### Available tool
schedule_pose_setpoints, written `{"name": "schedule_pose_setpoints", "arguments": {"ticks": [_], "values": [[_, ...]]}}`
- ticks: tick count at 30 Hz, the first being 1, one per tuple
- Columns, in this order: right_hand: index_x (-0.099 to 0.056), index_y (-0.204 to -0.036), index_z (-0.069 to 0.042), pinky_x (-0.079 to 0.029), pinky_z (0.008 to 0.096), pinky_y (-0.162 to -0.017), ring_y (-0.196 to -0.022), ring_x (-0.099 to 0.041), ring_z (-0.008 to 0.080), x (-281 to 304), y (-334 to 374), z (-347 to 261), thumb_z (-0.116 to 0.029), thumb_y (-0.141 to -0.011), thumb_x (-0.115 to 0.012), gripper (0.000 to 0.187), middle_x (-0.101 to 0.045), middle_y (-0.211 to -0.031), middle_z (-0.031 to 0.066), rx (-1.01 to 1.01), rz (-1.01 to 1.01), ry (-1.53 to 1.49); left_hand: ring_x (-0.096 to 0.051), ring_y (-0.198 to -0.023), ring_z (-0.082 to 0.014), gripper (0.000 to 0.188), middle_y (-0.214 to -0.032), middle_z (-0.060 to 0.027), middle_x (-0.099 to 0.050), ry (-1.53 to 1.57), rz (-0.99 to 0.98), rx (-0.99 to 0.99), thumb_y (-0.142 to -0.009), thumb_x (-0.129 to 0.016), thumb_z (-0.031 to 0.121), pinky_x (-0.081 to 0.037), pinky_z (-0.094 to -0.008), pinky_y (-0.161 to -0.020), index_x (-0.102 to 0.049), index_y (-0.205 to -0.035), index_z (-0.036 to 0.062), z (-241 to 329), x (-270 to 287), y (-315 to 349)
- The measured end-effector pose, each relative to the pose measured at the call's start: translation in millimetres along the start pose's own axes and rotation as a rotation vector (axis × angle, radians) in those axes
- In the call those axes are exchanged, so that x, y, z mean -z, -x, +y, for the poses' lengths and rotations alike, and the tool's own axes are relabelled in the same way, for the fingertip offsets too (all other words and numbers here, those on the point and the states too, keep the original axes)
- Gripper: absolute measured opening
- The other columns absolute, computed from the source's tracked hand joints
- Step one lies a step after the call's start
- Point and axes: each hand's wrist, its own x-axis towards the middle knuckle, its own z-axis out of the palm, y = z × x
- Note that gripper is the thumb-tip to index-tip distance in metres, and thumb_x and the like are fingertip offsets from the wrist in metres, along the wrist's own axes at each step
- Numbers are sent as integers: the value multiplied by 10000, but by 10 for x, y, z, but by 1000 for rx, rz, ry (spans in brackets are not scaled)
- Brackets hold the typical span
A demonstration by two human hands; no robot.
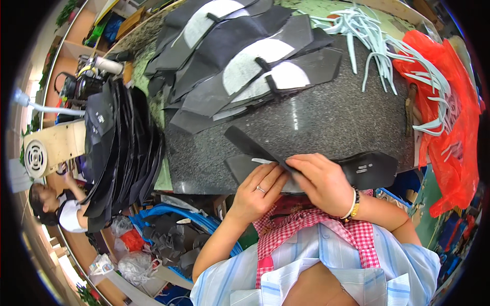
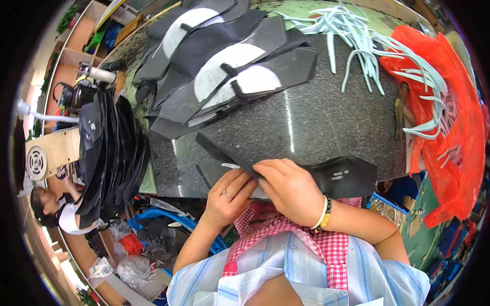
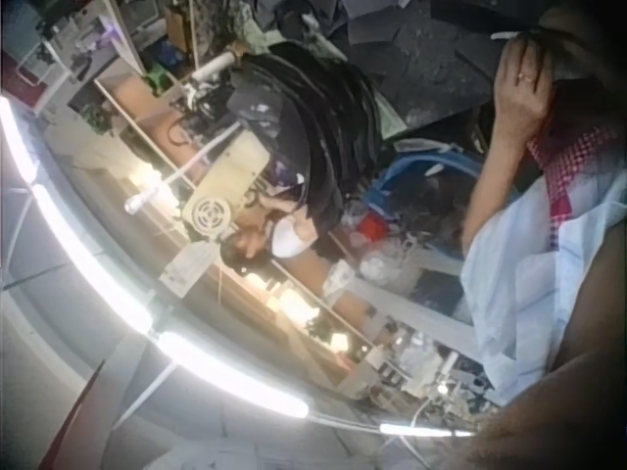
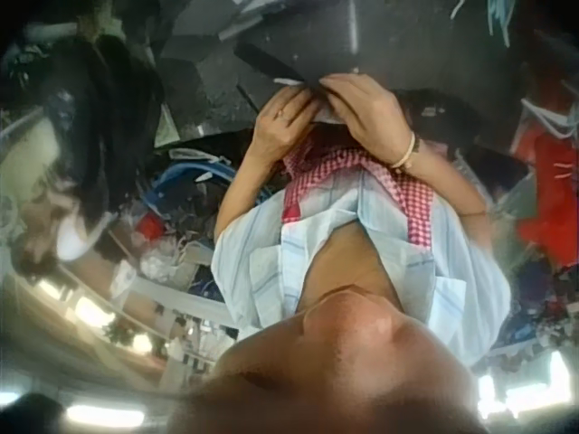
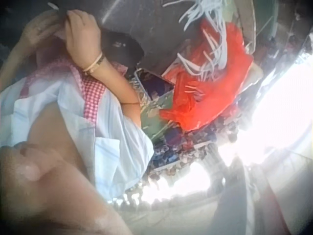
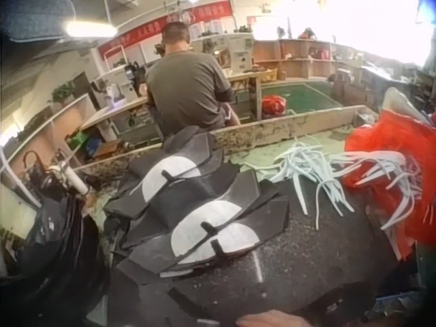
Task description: The person takes shoe upper components from a stack, manually applies white adhesive strips along the edges, and presses them down with their hands.
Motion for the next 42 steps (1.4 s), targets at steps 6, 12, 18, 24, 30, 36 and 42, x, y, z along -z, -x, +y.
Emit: {"name": "schedule_pose_setpoints", "arguments": {"ticks": [6, 12, 18, 24, 30, 36, 42], "values": [[-664, -1145, 30, -533, 392, -742, -839, -676, 391, 240, -293, -81, -95, -950, -566, 252, -681, -944, 240, -448, -200, -323, -591, -1125, -368, 643, -1181, -158, -619, -29, 120, 309, -498, -816, 129, -502, -456, -957, -680, -1109, -16, 37, 7, 175], [-668, -1141, 30, -535, 400, -740, -863, -686, 392, 208, -301, -57, -114, -958, -564, 256, -683, -957, 250, -386, -191, -195, -656, -1004, -312, 472, -1124, -140, -651, 108, 163, 313, -681, -765, 133, -560, -384, -858, -679, -1120, -20, -84, 202, 82], [-666, -1135, 24, -534, 422, -750, -881, -679, 401, 160, -280, -61, -118, -954, -559, 254, -680, -965, 257, -342, -176, -173, -660, -930, -232, 414, -1105, -117, -653, -404, -165, 8, -707, -653, 96, -577, -316, -764, -685, -1104, -20, -226, 310, -49], [-663, -1135, 17, -534, 431, -755, -879, -672, 411, 199, -312, -69, -124, -951, -550, 257, -677, -950, 259, -385, -199, -164, -666, -716, -189, 319, -1056, -102, -663, -357, 222, -104, -715, -704, 35, -564, -268, -616, -719, -1029, -23, -228, 427, -225], [-662, -1134, 16, -532, 437, -761, -880, -669, 414, 221, -329, -89, -129, -955, -543, 259, -678, -950, 259, -405, -218, -179, -650, -754, -178, 308, -1070, -132, -654, -357, 24, -29, -736, -664, 53, -561, -260, -584, -704, -1030, -31, -265, 383, -102], [-661, -1139, 19, -533, 439, -772, -889, -667, 407, 202, -303, -72, -122, -954, -544, 261, -682, -950, 254, -341, -201, -168, -646, -831, -195, 363, -1079, -137, -641, -353, -63, 38, -731, -649, 83, -568, -268, -632, -685, -1074, -30, -275, 293, -16], [-658, -1157, 20, -526, 431, -830, -954, -659, 394, 179, -230, -111, -77, -941, -560, 256, -687, -1021, 236, -236, -158, -133, -621, -983, -257, 429, -1185, -158, -623, -344, -129, 174, -814, -679, 240, -560, -334, -776, -664, -1175, 9, -53, 251, -3]]}}
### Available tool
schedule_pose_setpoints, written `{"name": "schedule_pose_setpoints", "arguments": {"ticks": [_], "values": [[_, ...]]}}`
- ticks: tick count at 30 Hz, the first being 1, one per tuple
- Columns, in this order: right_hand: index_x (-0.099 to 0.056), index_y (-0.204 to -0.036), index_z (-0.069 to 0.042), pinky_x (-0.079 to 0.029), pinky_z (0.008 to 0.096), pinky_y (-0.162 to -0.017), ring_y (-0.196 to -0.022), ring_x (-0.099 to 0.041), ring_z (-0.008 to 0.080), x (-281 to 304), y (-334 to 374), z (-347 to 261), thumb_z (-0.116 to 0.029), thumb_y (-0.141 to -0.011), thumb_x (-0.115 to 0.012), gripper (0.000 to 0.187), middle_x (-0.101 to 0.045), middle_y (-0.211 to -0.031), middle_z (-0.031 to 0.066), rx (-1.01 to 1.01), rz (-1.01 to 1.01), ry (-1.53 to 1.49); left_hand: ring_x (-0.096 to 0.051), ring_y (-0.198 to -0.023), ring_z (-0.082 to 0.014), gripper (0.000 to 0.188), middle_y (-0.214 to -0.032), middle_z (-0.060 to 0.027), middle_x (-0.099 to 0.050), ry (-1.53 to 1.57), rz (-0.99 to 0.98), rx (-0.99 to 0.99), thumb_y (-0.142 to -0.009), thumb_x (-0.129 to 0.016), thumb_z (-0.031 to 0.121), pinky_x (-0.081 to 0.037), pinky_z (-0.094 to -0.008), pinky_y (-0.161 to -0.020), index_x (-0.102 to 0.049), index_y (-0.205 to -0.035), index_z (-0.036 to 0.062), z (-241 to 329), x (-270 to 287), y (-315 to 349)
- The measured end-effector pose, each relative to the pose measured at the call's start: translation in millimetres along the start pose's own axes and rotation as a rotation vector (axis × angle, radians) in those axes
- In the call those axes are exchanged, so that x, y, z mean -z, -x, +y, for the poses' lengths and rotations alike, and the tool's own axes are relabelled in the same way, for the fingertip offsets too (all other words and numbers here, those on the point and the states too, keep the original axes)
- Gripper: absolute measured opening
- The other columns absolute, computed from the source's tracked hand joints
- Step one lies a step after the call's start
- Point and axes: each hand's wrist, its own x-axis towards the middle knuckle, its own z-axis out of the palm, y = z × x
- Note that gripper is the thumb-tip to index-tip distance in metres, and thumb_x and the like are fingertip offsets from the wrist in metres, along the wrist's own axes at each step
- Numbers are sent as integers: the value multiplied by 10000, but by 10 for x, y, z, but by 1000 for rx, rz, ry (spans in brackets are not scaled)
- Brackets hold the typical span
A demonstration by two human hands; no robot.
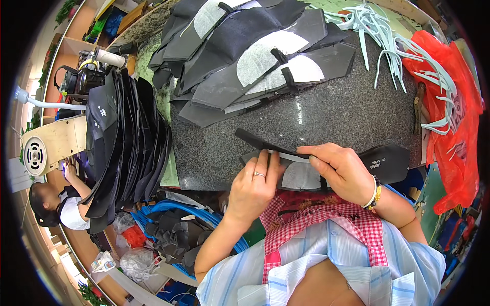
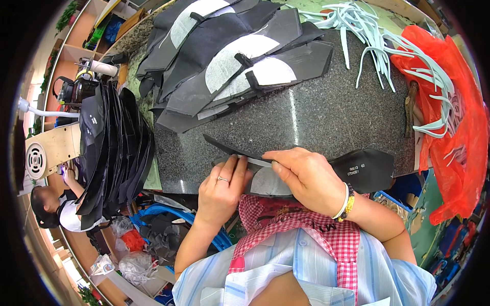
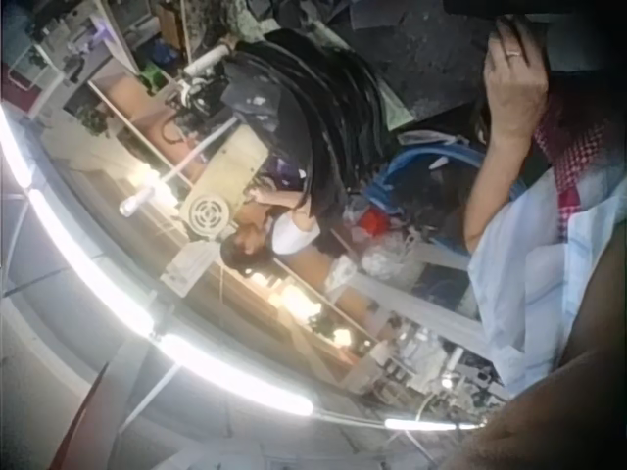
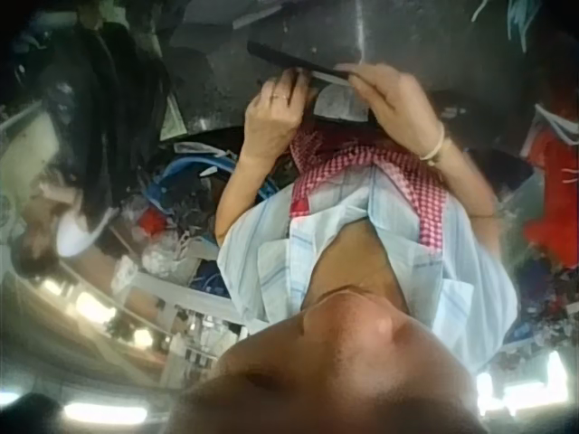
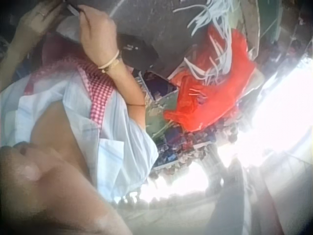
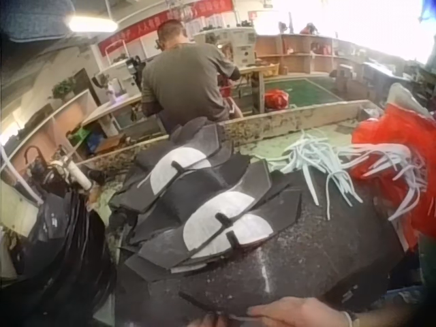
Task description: The person takes shoe upper components from a stack, manually applies white adhesive strips along the edges, and presses them down with their hands.
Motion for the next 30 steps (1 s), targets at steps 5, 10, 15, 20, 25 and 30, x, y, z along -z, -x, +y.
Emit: {"name": "schedule_pose_setpoints", "arguments": {"ticks": [5, 10, 15, 20, 25, 30], "values": [[-654, -1167, 19, -521, 425, -871, -988, -647, 380, -46, 35, 10, -69, -938, -566, 261, -685, -1080, 213, 22, 15, -10, -550, -1090, -363, 637, -1324, -190, -557, 105, -30, 189, -810, -719, 477, -487, -449, -925, -630, -1275, 51, 231, -11, 58], [-653, -1170, 9, -523, 418, -877, -992, -644, 372, -104, 54, 18, -57, -933, -570, 260, -685, -1123, 180, 161, 45, 84, -547, -1085, -375, 629, -1304, -164, -565, 118, 27, 216, -796, -743, 460, -481, -451, -928, -637, -1261, 50, 246, -95, 142], [-645, -1128, 27, -536, 380, -820, -959, -653, 302, -306, 189, 227, -24, -744, -664, 388, -672, -1136, 189, 419, 61, 349, -560, -1079, -397, 602, -1238, -154, -602, 105, 22, 194, -782, -770, 415, -460, -491, -948, -643, -1243, 49, 241, -156, 267], [-615, -1205, 39, -523, 378, -847, -965, -609, 296, -376, 140, 177, -82, -722, -672, 502, -589, -1306, 187, 294, 28, 380, -570, -1124, -404, 564, -1215, -163, -627, 156, 6, 223, -794, -766, 406, -447, -516, -961, -659, -1190, 20, 211, -129, 222], [-598, -1256, 49, -489, 373, -839, -953, -582, 245, -436, 196, 211, -139, -769, -601, 522, -550, -1387, 180, 476, 23, 640, -587, -1110, -390, 557, -1177, -162, -646, 265, -42, 228, -765, -800, 395, -440, -498, -983, -670, -1141, 4, 155, -8, 235], [-604, -1275, 49, -439, 340, -817, -934, -527, 201, -423, 181, 190, -180, -838, -549, 496, -537, -1404, 193, 540, -89, 873, -645, -767, -135, 283, -865, -69, -719, 1236, -136, 825, -830, -810, 217, -531, -315, -726, -688, -970, 3, -181, 312, -149]]}}
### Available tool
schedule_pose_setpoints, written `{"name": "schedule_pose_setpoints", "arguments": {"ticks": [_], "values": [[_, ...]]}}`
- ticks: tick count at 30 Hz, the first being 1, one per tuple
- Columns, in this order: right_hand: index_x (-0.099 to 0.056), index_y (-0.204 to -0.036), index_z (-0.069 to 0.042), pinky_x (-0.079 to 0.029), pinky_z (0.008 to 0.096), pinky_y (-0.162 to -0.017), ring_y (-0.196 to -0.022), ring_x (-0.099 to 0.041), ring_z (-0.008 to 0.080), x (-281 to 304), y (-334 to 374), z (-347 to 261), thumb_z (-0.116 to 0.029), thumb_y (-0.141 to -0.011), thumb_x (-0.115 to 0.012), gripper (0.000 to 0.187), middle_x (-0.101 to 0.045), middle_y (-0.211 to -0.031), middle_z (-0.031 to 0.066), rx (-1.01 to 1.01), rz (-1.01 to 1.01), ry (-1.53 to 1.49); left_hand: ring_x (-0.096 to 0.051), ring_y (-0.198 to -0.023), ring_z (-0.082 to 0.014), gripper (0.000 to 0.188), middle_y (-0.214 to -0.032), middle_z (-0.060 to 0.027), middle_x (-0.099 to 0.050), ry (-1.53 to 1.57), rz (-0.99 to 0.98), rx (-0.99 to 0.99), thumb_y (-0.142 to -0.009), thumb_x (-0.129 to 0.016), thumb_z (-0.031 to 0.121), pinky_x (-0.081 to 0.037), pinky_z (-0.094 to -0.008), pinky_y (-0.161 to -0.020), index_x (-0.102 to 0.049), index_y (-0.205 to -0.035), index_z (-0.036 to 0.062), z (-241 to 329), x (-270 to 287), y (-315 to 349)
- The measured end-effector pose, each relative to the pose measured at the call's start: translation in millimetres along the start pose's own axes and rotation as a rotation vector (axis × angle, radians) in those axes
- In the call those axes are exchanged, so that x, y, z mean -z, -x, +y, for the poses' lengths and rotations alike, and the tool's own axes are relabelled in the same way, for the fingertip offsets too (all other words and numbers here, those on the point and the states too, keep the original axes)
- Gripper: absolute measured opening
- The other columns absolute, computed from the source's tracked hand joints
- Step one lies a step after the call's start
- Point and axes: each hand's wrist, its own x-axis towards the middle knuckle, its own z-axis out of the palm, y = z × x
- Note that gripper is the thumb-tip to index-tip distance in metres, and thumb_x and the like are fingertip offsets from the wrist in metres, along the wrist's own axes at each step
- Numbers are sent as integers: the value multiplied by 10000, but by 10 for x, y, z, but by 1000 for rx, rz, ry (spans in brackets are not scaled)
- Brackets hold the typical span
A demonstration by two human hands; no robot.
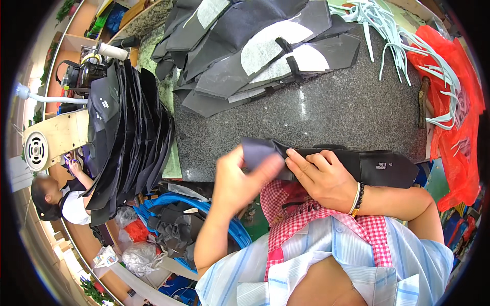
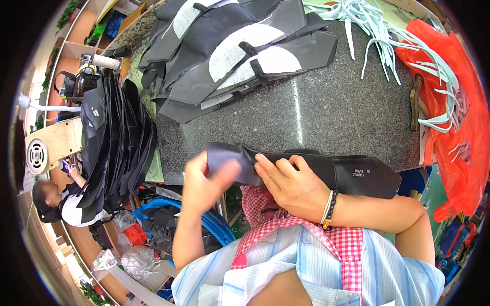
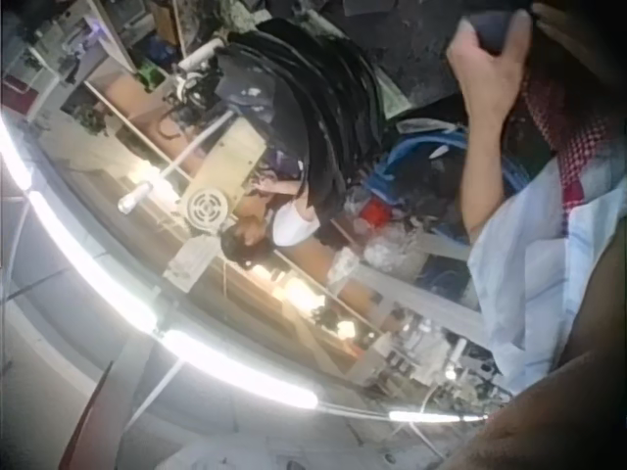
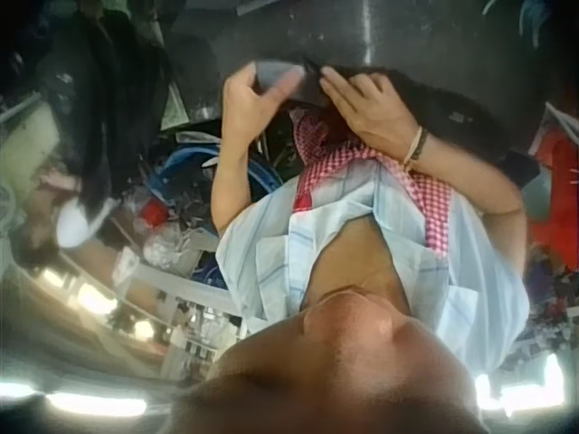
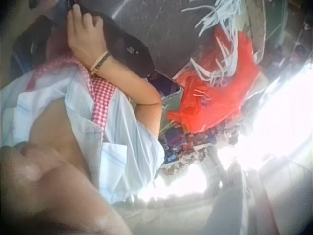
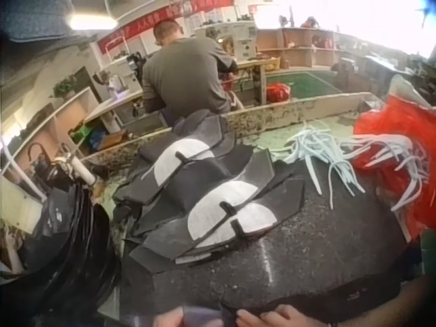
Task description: The person takes shoe upper components from a stack, manually applies white adhesive strips along the edges, and presses them down with their hands.
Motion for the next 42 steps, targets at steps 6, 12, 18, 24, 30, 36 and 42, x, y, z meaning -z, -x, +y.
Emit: {"name": "schedule_pose_setpoints", "arguments": {"ticks": [6, 12, 18, 24, 30, 36, 42], "values": [[-612, -1276, 37, -437, 348, -812, -944, -519, 200, 3, -30, -113, -183, -843, -552, 490, -537, -1406, 181, -32, -2, 8, -600, -729, -37, 119, -812, -39, -692, -109, 6, 27, -907, -718, 64, -491, -206, -650, -628, -837, 30, -232, 243, -327], [-613, -1275, 18, -438, 354, -790, -980, -515, 214, 30, -45, -82, -210, -835, -582, 496, -523, -1414, 155, -66, -7, -65, -643, -808, -193, 163, -932, -105, -661, -710, 315, -633, -812, -748, -2, -496, -313, -700, -585, -799, 10, -216, 74, -316], [-534, -1360, -30, -432, 341, -715, -947, -511, 230, 77, -346, -106, -239, -812, -635, 595, -495, -1445, 101, -219, -119, -44, -637, -940, -351, 222, -1017, -147, -662, -857, 233, -696, -826, -701, 5, -511, -420, -830, -629, -1036, 20, -206, -14, -247], [-617, -1175, -2, -528, 411, -876, -1005, -632, 320, 307, 449, 327, -139, -679, -805, 548, -657, -1184, 143, -210, 34, -552, -642, -1021, -332, 435, -1105, -156, -667, -866, -58, -679, -802, -775, 197, -530, -416, -899, -640, -1161, -9, -25, -197, 116], [-642, -1115, 12, -519, 419, -866, -983, -640, 372, 430, 257, 398, -138, -755, -764, 409, -671, -1055, 173, -325, -32, -717, -617, -1059, -326, 358, -1124, -124, -650, -862, -332, -806, -722, -739, 39, -522, -404, -895, -670, -1067, -30, -8, -454, -113], [-650, -1137, 1, -541, 400, -790, -906, -664, 360, 309, 331, 537, -128, -792, -717, 375, -669, -1018, 187, -320, 4, -859, -663, -919, -306, 177, -973, -92, -695, -563, -360, -583, -785, -710, 14, -528, -371, -827, -711, -959, 43, 61, -378, -300], [-700, -979, -11, -533, 397, -783, -888, -645, 318, 172, 291, 288, -78, -783, -732, 209, -642, -964, 121, -347, 140, -571, -658, -1006, -301, 291, -1071, -105, -671, -682, -326, -599, -720, -715, -46, -536, -362, -866, -720, -996, 47, 62, -417, -228]]}}
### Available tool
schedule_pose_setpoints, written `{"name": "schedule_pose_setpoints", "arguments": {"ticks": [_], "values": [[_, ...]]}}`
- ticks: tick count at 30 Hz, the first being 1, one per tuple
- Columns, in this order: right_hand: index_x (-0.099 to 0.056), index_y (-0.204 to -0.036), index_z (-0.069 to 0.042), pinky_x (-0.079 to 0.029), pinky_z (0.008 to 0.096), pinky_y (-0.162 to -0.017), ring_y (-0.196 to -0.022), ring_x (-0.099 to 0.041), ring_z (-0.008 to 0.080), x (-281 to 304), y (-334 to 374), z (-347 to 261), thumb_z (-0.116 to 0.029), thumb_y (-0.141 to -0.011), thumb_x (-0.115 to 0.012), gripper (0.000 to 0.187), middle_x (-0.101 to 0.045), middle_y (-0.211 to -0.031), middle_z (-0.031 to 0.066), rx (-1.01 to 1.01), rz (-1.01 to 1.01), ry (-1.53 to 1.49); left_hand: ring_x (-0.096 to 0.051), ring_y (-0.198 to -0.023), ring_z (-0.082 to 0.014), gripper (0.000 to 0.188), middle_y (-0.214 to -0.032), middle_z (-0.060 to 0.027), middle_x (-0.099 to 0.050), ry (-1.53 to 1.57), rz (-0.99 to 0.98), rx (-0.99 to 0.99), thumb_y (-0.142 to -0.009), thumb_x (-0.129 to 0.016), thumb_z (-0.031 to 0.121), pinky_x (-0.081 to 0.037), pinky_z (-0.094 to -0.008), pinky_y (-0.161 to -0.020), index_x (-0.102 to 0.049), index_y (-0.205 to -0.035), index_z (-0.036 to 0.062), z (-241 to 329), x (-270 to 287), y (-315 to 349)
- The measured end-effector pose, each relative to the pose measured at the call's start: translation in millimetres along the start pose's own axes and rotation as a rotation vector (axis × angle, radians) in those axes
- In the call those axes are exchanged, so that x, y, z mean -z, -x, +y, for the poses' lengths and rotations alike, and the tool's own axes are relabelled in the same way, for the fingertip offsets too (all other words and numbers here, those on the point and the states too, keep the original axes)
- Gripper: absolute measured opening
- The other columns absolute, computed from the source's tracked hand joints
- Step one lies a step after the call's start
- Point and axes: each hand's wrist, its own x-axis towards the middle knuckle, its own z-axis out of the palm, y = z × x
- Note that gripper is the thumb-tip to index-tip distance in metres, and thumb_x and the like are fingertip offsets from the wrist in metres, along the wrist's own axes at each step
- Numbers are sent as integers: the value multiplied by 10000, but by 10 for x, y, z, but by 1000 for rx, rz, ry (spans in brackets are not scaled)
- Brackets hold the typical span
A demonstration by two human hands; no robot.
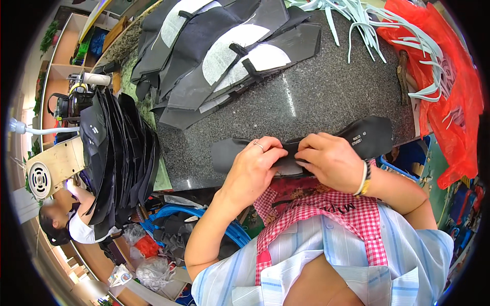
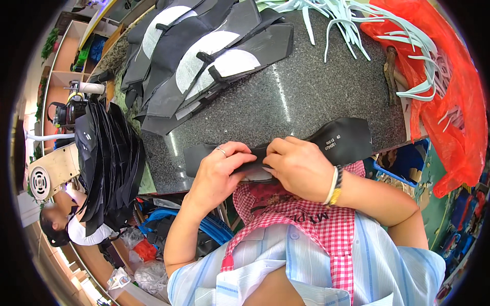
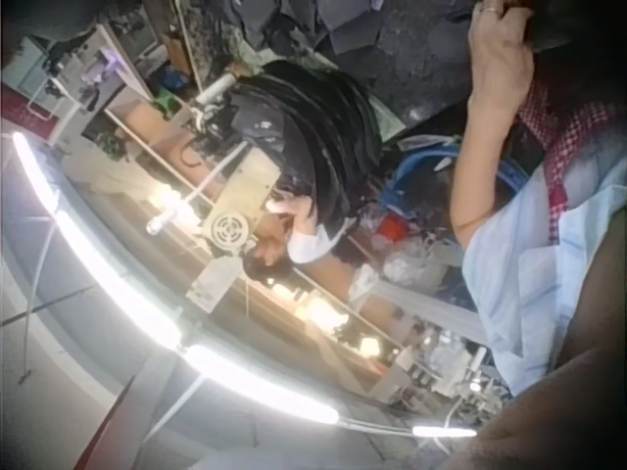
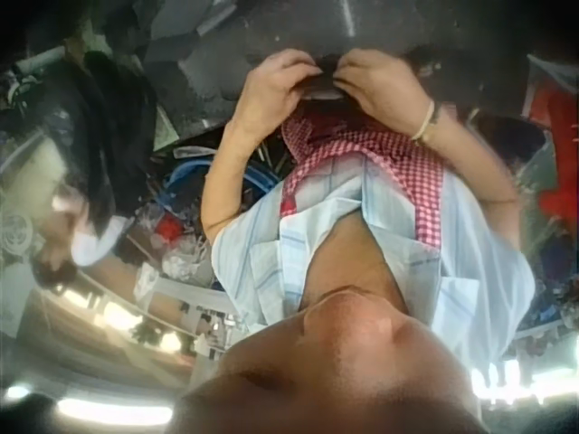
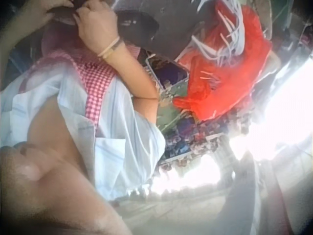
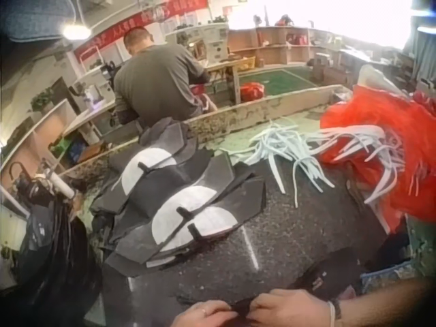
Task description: The person takes shoe upper components from a stack, manually applies white adhesive strips along the edges, and presses them down with their hands.
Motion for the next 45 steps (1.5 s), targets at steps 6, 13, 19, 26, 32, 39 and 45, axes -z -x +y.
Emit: {"name": "schedule_pose_setpoints", "arguments": {"ticks": [6, 13, 19, 26, 32, 39, 45], "values": [[-693, -881, -6, -530, 394, -781, -871, -638, 306, 38, 35, 81, -102, -799, -707, 127, -644, -978, 115, 72, -19, -39, -648, -1049, -300, 335, -1119, -108, -654, 21, -87, -30, -697, -698, -79, -546, -361, -888, -720, -1007, 47, -95, 46, 40], [-698, -884, 35, -531, 405, -805, -903, -641, 315, 196, -23, 82, -150, -818, -698, 197, -626, -1027, 144, -38, -222, -154, -577, -1047, -311, 253, -1116, -88, -635, -53, -43, -85, -760, -766, 132, -475, -426, -925, -735, -1007, 85, 115, -71, 75], [-652, -1156, -9, -488, 379, -963, -1109, -572, 290, 272, 224, 81, -148, -779, -714, 406, -588, -1162, 112, 173, -279, 22, -547, -1076, -326, 300, -1147, -77, -616, -56, 31, -58, -754, -787, 201, -456, -448, -938, -737, -1036, 114, 115, -204, 134], [-593, -1292, -55, -392, 403, -1110, -1310, -503, 236, 380, 488, 250, -233, -783, -718, 554, -545, -1398, 73, 296, -255, 493, -627, -1044, -281, 311, -1082, -134, -671, -771, 78, -354, -799, -686, 202, -489, -433, -950, -694, -1070, 49, 389, -540, 191], [-584, -1319, -30, -326, 489, -1142, -1327, -513, 312, 900, 630, 695, -397, -834, -704, 620, -578, -1394, 120, 158, -231, 344, -648, -911, -247, 257, -964, -112, -666, -529, 271, -293, -731, -642, 152, -546, -373, -816, -668, -963, 45, 305, -632, 230], [-623, -1229, 27, -350, 458, -1123, -1265, -543, 365, 863, 936, 920, -80, -883, -516, 377, -627, -1277, 182, -189, 223, 73, -625, -759, -254, 144, -836, -70, -661, -974, 849, 6, -744, -641, 128, -520, -391, -694, -683, -868, 68, 247, 1082, 420], [-639, -1153, -4, -397, 479, -1046, -1188, -557, 359, 692, 547, 820, -65, -814, -662, 345, -618, -1244, 157, 50, 224, 212, -677, -911, -358, 294, -1012, -166, -715, -950, 861, 578, -874, -703, 241, -525, -448, -825, -703, -1100, 53, -180, 1721, 628]]}}
